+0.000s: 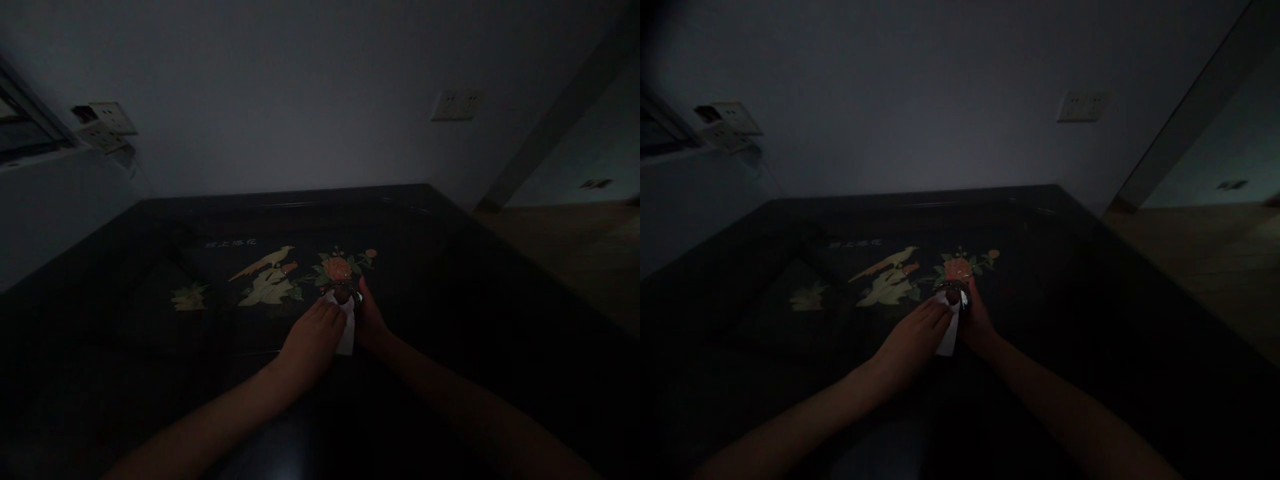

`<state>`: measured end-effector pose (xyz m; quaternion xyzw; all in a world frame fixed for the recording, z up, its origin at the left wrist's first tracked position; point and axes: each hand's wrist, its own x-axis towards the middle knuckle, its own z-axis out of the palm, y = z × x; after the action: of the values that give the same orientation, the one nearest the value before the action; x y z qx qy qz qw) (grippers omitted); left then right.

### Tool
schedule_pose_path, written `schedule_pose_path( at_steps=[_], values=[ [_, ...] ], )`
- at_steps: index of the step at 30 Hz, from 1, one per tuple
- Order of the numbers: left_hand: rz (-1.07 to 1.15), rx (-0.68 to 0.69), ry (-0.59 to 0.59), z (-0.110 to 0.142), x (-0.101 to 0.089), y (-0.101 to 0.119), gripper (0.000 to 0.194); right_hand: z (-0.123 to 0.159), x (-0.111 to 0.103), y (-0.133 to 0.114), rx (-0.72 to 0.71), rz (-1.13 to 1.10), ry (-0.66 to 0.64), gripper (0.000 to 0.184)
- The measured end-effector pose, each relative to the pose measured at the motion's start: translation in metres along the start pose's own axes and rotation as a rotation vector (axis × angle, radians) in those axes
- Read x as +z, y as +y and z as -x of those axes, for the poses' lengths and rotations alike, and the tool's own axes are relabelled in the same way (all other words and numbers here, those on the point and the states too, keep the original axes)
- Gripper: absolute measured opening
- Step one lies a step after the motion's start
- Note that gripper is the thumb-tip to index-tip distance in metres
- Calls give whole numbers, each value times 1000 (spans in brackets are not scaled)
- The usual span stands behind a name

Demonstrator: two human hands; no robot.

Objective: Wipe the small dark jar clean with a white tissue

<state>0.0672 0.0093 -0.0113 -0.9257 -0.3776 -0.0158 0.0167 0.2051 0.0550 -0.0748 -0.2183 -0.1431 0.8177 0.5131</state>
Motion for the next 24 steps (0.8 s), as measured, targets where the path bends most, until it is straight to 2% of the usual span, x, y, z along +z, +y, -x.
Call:
schedule_pose_path(
  at_steps=[6,9,12,18,24],
  values=[
    [385,-136,-97,-3,-9,9,44,3,9,1,-12,10,46,41],
    [592,-192,-83,-4,-15,8,50,4,11,2,-9,10,70,43],
    [671,-182,-52,-4,-17,6,49,5,12,1,-25,35,52,42],
    [478,-63,-86,-2,-9,-4,45,4,11,0,-31,70,21,39],
    [190,53,-81,2,-12,-10,49,2,6,2,-18,26,32,40]
  ],
)
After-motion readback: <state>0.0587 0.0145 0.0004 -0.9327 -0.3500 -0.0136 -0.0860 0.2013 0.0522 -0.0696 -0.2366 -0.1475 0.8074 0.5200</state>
